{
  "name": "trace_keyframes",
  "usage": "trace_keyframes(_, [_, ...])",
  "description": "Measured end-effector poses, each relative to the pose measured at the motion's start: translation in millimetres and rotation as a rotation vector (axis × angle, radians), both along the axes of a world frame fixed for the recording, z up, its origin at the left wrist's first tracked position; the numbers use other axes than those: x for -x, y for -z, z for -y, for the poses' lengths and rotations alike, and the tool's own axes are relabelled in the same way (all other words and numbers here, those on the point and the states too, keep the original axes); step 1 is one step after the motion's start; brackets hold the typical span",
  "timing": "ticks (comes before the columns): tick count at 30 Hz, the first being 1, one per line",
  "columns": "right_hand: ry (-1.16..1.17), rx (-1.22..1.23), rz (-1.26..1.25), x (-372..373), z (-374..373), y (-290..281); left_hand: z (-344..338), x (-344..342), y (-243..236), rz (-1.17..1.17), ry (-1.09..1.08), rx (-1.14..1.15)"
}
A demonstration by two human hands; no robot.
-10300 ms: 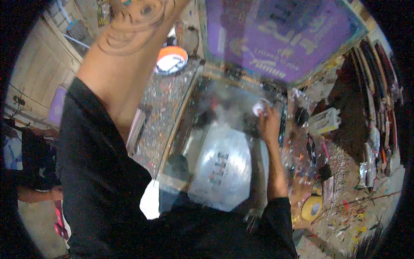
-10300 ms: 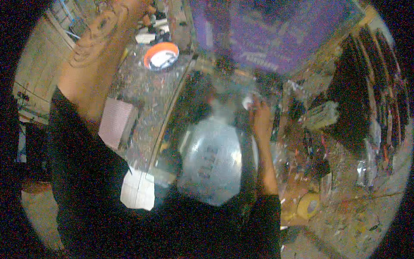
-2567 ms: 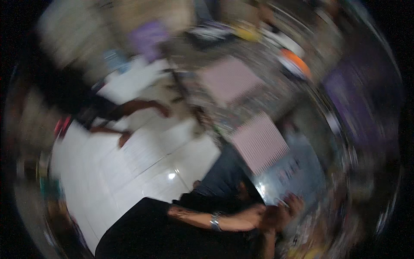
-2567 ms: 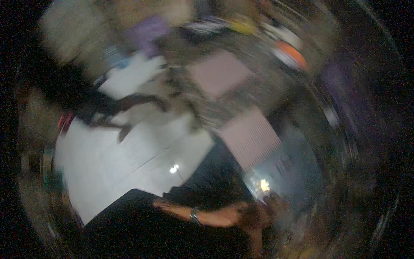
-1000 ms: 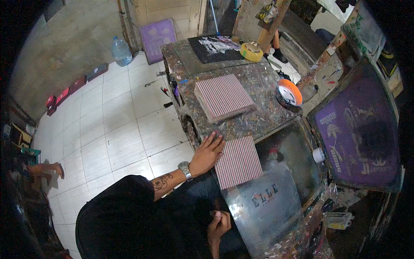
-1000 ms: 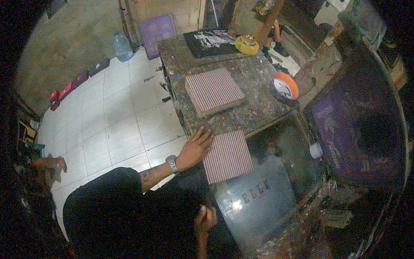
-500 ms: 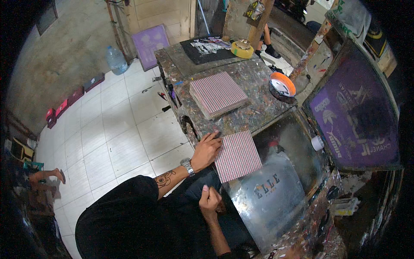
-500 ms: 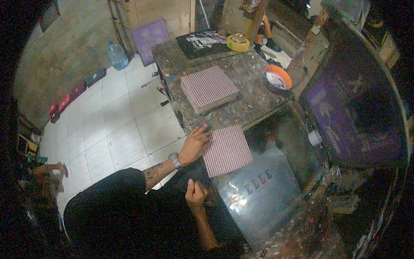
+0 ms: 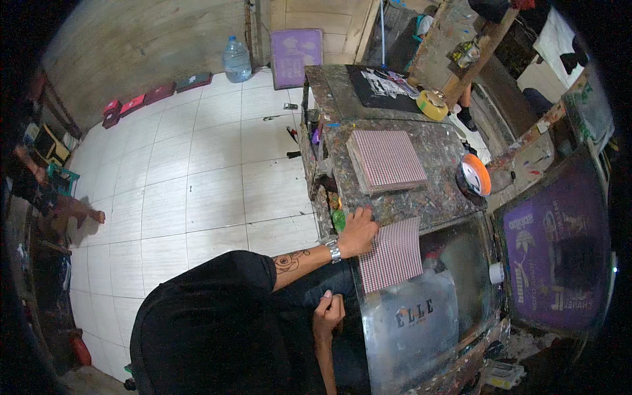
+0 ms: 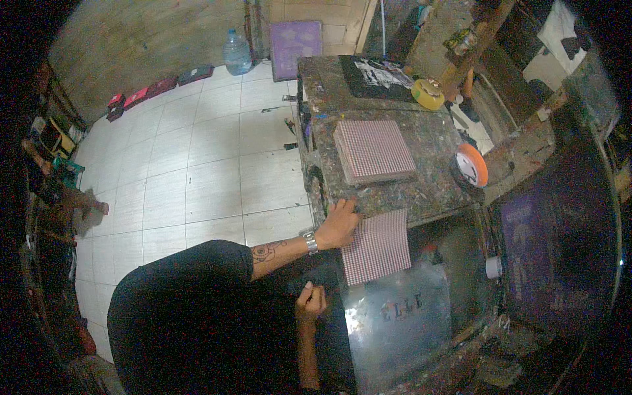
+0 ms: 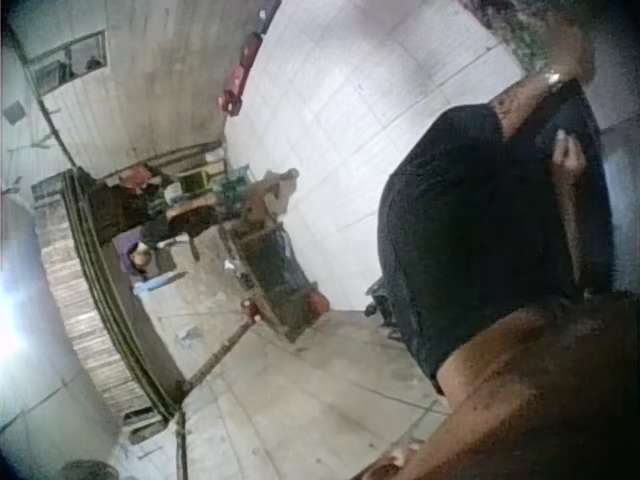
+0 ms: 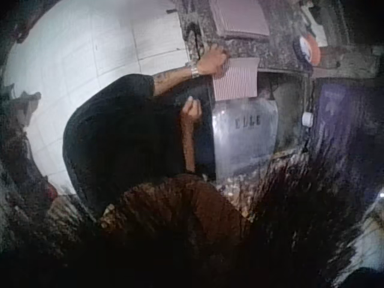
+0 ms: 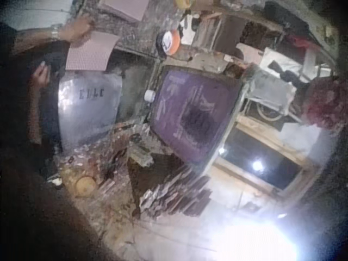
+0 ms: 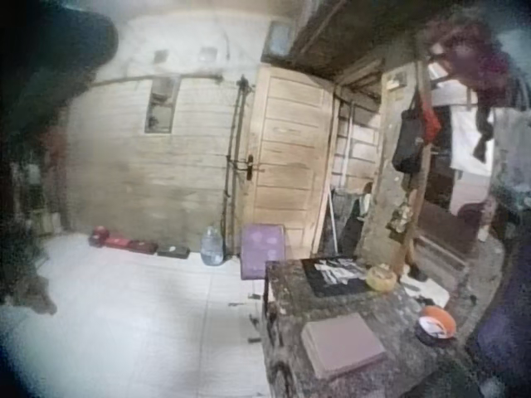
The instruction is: The person cleans a screen printing frame with a cloth, then places a patterned stencil onto a clear sheet and smooths it with a squeegee. They handle the screen, stencil, and squeegee throughout the process.
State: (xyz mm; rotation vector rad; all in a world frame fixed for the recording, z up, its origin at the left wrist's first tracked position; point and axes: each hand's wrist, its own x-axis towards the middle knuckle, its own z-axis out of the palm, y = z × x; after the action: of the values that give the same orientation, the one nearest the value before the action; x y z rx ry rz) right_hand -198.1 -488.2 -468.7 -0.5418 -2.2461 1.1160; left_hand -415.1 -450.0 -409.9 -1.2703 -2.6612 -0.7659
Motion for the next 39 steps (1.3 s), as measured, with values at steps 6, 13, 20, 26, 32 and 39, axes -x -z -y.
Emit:
trace_keyframes(6, [0.053, -0.041, -0.247, 5.5, 5.3, -22.0, 27.0, 3.7, -13.5, 0.560, 0.095, -0.392])
trace_keyframes(13, [-0.051, -0.048, -0.271, -17.7, -7.5, -59.9, 86.0, 28.3, 0.9, 0.930, 0.179, -0.386])
trace_keyframes(20, [0.340, 0.170, -0.131, 45.6, -59.3, -122.4, 67.2, 87.4, -23.9, 0.482, -0.136, -0.445])
trace_keyframes(26, [-0.040, 1.191, -0.456, 189.5, -129.6, -119.1, 43.9, 284.1, -20.0, 1.115, 0.072, -0.994])
trace_keyframes(32, [-0.156, 0.817, 0.047, 252.8, -178.8, -56.1, 11.3, 314.1, -12.5, 1.173, 0.380, -0.503])
trace_keyframes(39, [-0.150, 1.378, -0.007, 286.7, -125.5, -136.4, 21.1, 327.6, -21.1, 1.029, 0.419, -0.297])
